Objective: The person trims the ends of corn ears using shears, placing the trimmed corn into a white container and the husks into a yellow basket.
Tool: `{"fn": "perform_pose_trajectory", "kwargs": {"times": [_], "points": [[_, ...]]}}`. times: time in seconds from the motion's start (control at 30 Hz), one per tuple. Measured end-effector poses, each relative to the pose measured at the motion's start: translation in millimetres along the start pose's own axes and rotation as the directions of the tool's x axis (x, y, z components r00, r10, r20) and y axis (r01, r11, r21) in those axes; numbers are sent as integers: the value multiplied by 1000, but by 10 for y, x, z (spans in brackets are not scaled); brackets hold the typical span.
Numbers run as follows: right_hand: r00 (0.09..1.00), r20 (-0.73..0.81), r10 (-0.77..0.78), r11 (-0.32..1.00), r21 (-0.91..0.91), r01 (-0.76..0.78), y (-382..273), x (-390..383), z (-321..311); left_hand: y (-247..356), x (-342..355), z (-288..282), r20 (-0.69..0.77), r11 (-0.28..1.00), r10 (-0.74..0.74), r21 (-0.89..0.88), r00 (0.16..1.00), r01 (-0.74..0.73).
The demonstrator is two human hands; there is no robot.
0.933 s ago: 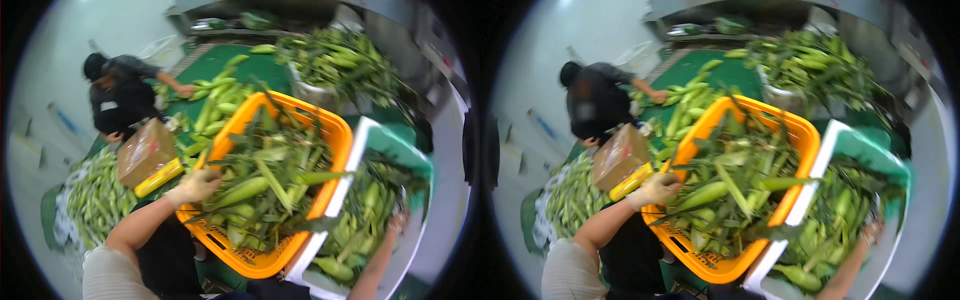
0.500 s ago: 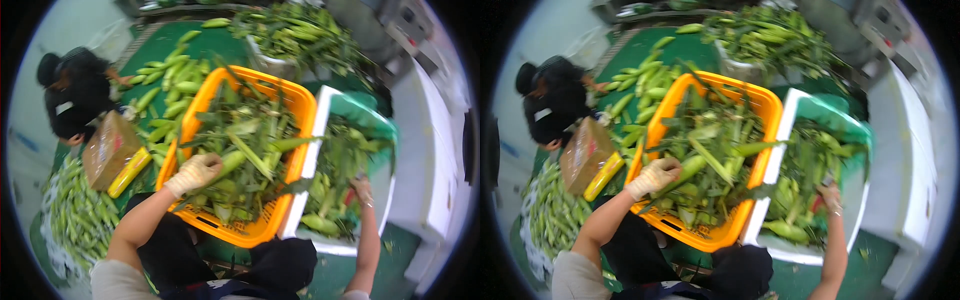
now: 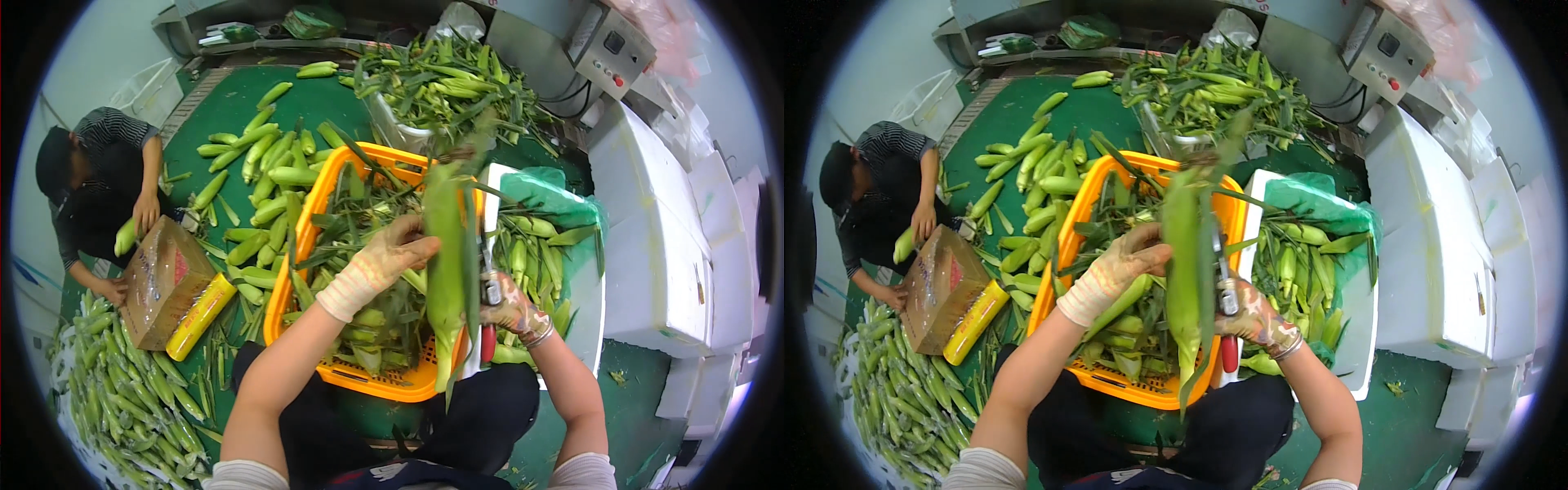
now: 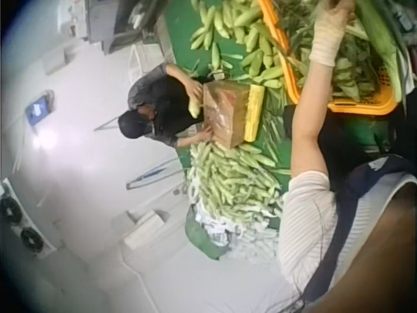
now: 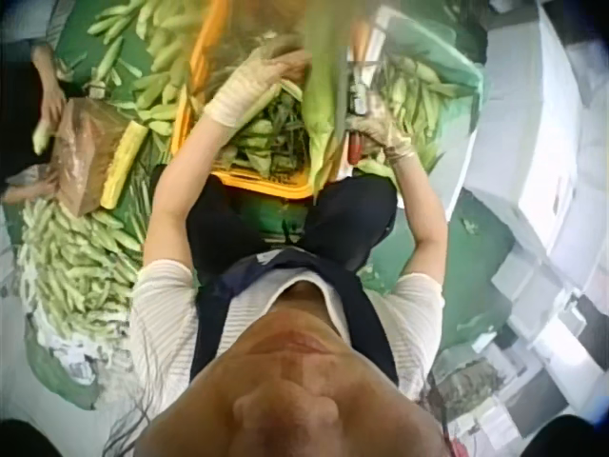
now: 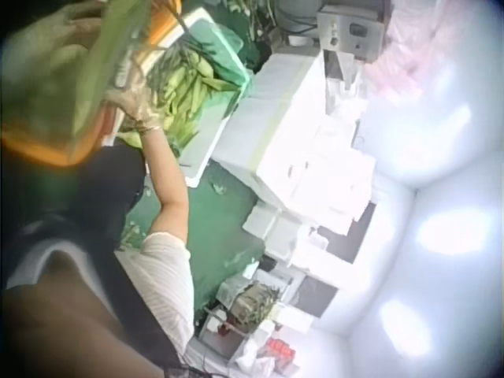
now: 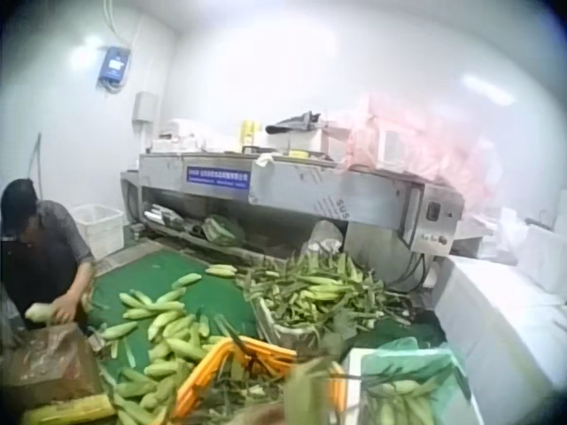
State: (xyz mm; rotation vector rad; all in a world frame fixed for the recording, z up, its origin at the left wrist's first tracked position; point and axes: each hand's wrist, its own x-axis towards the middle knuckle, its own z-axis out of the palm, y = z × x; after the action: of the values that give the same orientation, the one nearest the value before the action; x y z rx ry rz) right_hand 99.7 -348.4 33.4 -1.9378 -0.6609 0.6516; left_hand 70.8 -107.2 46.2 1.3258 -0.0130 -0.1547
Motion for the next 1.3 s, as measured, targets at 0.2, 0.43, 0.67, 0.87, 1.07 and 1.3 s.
{"fn": "perform_pose_trajectory", "kwargs": {"times": [0.2, 0.43, 0.67, 0.87, 1.07, 1.3], "points": [[988, -107, 111, 756, 655, -14, -212, 373, 696, -138, -154, -840, -495, 813, -113, -544, 862, -206], [878, 210, 431, 857, 209, -471, -197, 363, 1736, -74, -281, -1578, -841, 682, -284, -515, 460, -520], [986, -8, 169, 791, 598, -131, -387, 792, 1764, -175, -516, -1404, -852, 800, -200, -426, 483, -422], [954, -132, 270, 961, 97, -259, 143, 953, 1859, -233, -560, -1316, -823, 863, -229, -419, 521, -283], [981, -124, 148, 971, -169, -168, 124, 583, 1760, -204, -584, -1730, -835, 819, -303, -475, 460, -323], [897, -412, -160, 908, -418, -30, -400, 507, 1397, -200, -545, -1540, -881, 948, -167, -267, 443, -174]]}}
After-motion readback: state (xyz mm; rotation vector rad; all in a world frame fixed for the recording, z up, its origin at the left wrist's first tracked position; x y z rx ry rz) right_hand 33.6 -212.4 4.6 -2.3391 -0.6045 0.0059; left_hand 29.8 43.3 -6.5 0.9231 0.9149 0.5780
